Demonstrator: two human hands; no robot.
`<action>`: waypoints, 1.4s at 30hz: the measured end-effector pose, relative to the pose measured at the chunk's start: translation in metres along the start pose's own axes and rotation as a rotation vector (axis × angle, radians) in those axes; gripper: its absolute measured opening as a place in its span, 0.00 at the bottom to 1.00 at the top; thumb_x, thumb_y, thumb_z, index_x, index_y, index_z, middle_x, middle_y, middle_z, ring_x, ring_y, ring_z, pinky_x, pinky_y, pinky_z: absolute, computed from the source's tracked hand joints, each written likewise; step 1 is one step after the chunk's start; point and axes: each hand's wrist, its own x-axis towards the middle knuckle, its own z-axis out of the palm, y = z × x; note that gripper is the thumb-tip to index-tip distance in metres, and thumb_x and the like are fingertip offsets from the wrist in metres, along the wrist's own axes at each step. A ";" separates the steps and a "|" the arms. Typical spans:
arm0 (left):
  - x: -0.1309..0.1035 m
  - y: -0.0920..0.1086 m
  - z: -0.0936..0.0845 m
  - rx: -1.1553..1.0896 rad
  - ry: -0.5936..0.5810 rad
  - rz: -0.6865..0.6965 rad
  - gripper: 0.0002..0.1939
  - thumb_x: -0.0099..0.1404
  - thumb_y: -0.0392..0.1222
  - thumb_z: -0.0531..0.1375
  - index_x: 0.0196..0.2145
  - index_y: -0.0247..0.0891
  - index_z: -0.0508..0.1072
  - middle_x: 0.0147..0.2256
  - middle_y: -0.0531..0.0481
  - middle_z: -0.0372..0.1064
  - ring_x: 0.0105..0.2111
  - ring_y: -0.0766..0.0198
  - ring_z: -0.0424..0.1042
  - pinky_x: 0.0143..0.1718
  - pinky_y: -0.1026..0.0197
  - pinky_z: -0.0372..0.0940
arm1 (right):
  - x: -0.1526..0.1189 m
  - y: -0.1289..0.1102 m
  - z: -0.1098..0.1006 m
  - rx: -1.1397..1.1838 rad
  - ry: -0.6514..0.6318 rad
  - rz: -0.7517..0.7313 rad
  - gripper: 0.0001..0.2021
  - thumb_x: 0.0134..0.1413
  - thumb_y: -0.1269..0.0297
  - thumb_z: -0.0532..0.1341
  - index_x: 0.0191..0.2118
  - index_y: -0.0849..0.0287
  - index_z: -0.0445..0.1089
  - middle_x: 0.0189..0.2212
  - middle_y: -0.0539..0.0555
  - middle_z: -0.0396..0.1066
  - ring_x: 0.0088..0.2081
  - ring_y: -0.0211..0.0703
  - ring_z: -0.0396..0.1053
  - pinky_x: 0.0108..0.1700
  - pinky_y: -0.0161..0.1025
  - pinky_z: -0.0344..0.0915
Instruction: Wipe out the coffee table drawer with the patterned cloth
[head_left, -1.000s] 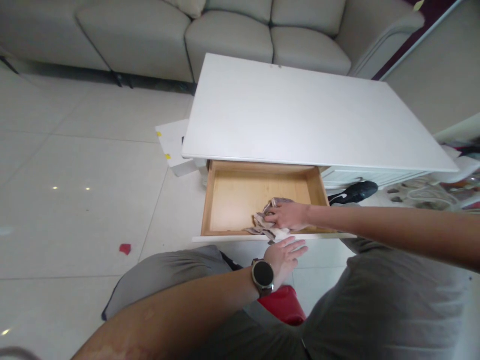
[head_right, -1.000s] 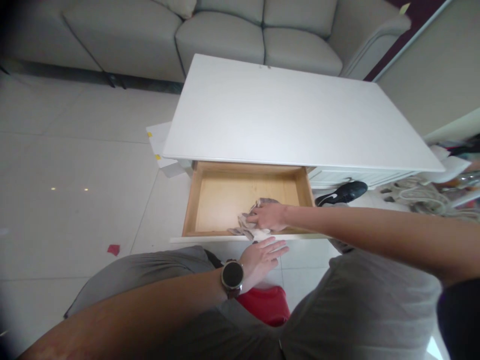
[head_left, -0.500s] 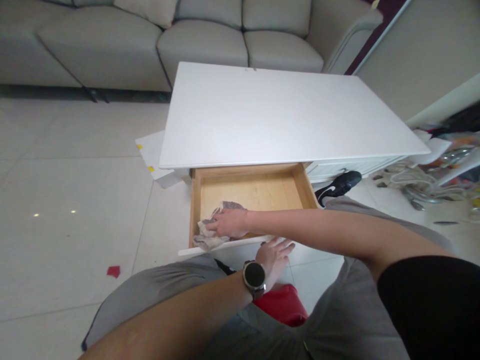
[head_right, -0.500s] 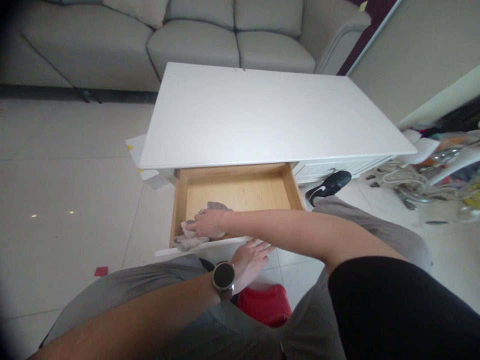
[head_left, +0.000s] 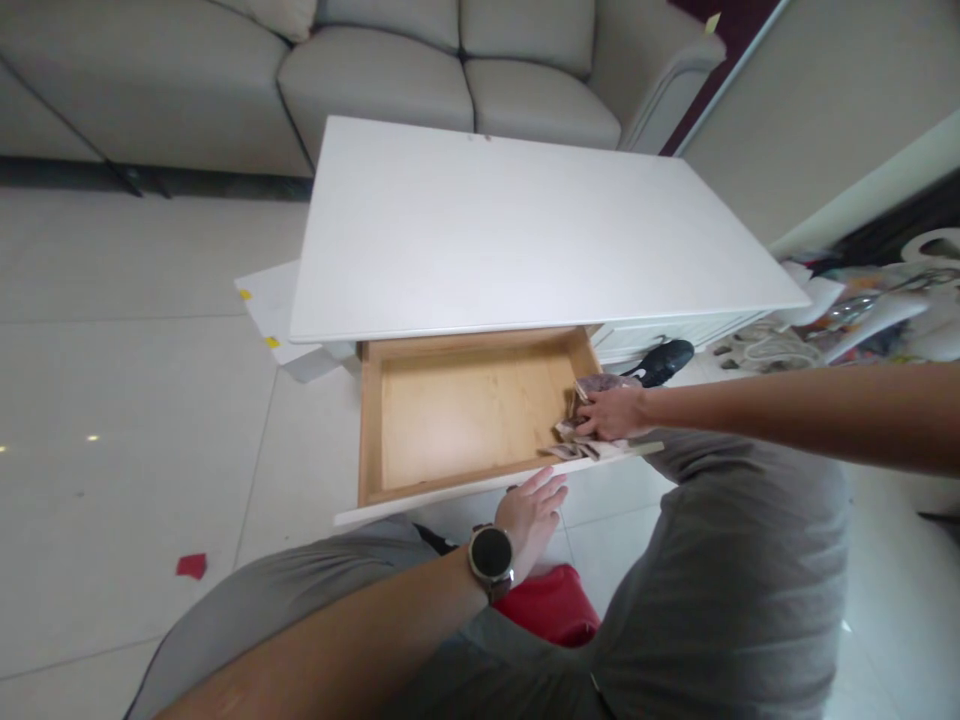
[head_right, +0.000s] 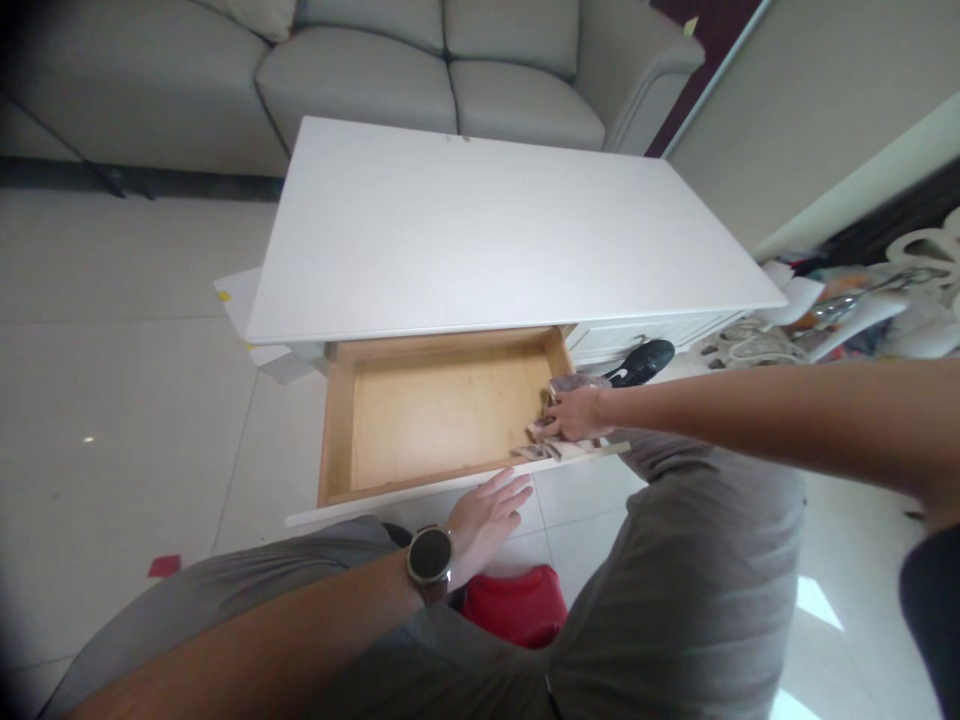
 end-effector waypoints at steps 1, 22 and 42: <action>0.000 -0.001 -0.001 -0.007 -0.013 0.021 0.20 0.67 0.27 0.49 0.48 0.35 0.76 0.61 0.41 0.69 0.69 0.68 0.54 0.66 0.46 0.53 | -0.013 0.002 0.009 0.027 0.007 -0.001 0.09 0.46 0.77 0.65 0.22 0.56 0.73 0.51 0.52 0.72 0.47 0.50 0.62 0.42 0.47 0.60; 0.002 -0.001 -0.062 0.193 0.021 -0.021 0.20 0.76 0.37 0.51 0.60 0.52 0.71 0.71 0.50 0.52 0.66 0.52 0.59 0.62 0.46 0.61 | 0.034 0.020 -0.020 0.179 0.360 0.568 0.33 0.56 0.71 0.61 0.68 0.47 0.64 0.63 0.64 0.60 0.57 0.60 0.59 0.56 0.58 0.62; 0.013 0.002 -0.082 0.070 -0.243 -0.283 0.34 0.75 0.32 0.45 0.71 0.66 0.51 0.52 0.49 0.68 0.44 0.54 0.69 0.37 0.52 0.63 | 0.203 0.068 -0.044 0.283 0.460 0.769 0.30 0.63 0.54 0.58 0.68 0.54 0.60 0.60 0.68 0.60 0.48 0.58 0.69 0.43 0.49 0.68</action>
